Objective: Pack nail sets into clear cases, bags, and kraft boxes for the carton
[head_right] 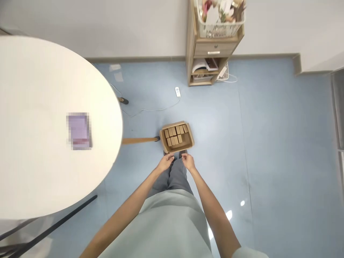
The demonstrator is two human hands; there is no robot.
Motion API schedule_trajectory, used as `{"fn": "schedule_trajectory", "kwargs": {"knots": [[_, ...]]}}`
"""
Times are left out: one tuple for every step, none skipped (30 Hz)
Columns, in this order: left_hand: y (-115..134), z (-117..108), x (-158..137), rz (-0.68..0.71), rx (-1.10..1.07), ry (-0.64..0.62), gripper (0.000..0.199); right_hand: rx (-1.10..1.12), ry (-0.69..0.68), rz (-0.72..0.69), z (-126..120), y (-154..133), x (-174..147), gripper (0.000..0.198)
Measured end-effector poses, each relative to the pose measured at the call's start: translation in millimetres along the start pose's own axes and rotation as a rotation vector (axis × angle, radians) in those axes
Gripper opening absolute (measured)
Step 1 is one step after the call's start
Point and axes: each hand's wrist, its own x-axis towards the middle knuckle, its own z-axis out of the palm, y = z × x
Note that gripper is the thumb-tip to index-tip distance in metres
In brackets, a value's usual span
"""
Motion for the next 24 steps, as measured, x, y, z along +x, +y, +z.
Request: {"fn": "schedule_trajectory", "kwargs": {"knots": [[11.1, -2.2, -17.5, 0.023, -0.006, 0.004, 0.037, 0.018, -0.002, -0.028, -9.6, -11.4, -16.3, 0.023], [21.3, -4.5, -33.6, 0.045, -0.011, 0.01, 0.037, 0.035, -0.004, -0.056, -18.4, -22.2, -30.9, 0.022], [30.6, -6.8, -48.3, 0.065, -0.018, 0.016, 0.037, 0.05, -0.007, -0.085, -26.4, -32.7, -44.1, 0.021], [38.8, -9.2, -61.7, 0.083, -0.03, 0.023, 0.038, 0.064, -0.011, -0.114, -33.6, -42.5, -55.7, 0.02], [46.2, -11.6, -73.9, 0.101, -0.045, 0.027, 0.039, 0.075, -0.014, -0.141, -40.1, -51.8, -66.0, 0.019], [52.7, -14.2, -85.1, 0.12, -0.065, 0.03, 0.04, 0.087, -0.018, -0.169, -45.9, -60.5, -75.1, 0.019], [58.5, -16.9, -95.8, 0.139, -0.087, 0.034, 0.042, 0.105, -0.02, -0.196, -50.9, -68.5, -83.3, 0.018], [63.8, -19.6, -106.1, 0.16, -0.11, 0.041, 0.044, 0.133, -0.02, -0.221, -55.3, -75.9, -90.8, 0.017], [68.7, -22.3, -116.5, 0.179, -0.131, 0.051, 0.045, 0.171, -0.021, -0.242, -59.0, -82.7, -97.9, 0.015], [73.5, -25.0, -127.1, 0.197, -0.145, 0.064, 0.047, 0.216, -0.024, -0.259, -62.2, -88.8, -104.6, 0.015], [78.3, -27.6, -138.1, 0.215, -0.157, 0.079, 0.049, 0.265, -0.03, -0.274, -64.7, -94.5, -111.3, 0.016], [83.1, -30.0, -149.5, 0.233, -0.166, 0.097, 0.051, 0.309, -0.04, -0.286, -66.9, -99.7, -117.9, 0.018], [88.1, -32.2, -161.3, 0.252, -0.174, 0.114, 0.052, 0.342, -0.05, -0.294, -68.6, -104.6, -124.4, 0.022], [93.0, -34.3, -173.3, 0.271, -0.185, 0.132, 0.053, 0.367, -0.059, -0.301, -70.2, -109.1, -130.8, 0.025], [97.8, -36.1, -185.1, 0.288, -0.199, 0.153, 0.054, 0.385, -0.067, -0.307, -71.6, -113.5, -137.0, 0.028], [102.3, -37.9, -196.5, 0.301, -0.215, 0.173, 0.055, 0.397, -0.077, -0.315, -72.9, -117.7, -142.8, 0.031], [106.2, -39.7, -207.3, 0.312, -0.233, 0.194, 0.055, 0.406, -0.088, -0.324, -74.2, -121.8, -148.2, 0.032], [109.4, -41.6, -217.3, 0.32, -0.248, 0.214, 0.054, 0.414, -0.102, -0.335, -75.4, -125.9, -153.2, 0.033], [111.6, -43.7, -226.4, 0.328, -0.26, 0.234, 0.054, 0.421, -0.116, -0.347, -76.5, -129.9, -157.9, 0.034], [112.8, -46.0, -234.8, 0.336, -0.269, 0.255, 0.053, 0.427, -0.127, -0.358, -77.3, -133.9, -162.3, 0.034], [112.9, -48.5, -242.5, 0.342, -0.277, 0.275, 0.053, 0.431, -0.134, -0.366, -77.9, -138.0, -166.7, 0.034], [111.9, -51.1, -249.7, 0.348, -0.288, 0.294, 0.053, 0.435, -0.137, -0.371, -78.1, -141.9, -171.1, 0.035], [110.0, -53.7, -256.6, 0.352, -0.3, 0.311, 0.053, 0.437, -0.139, -0.376, -77.9, -145.8, -175.8, 0.035], [107.2, -56.3, -263.2, 0.356, -0.314, 0.325, 0.053, 0.438, -0.142, -0.385, -77.3, -149.6, -180.9, 0.035]]}}
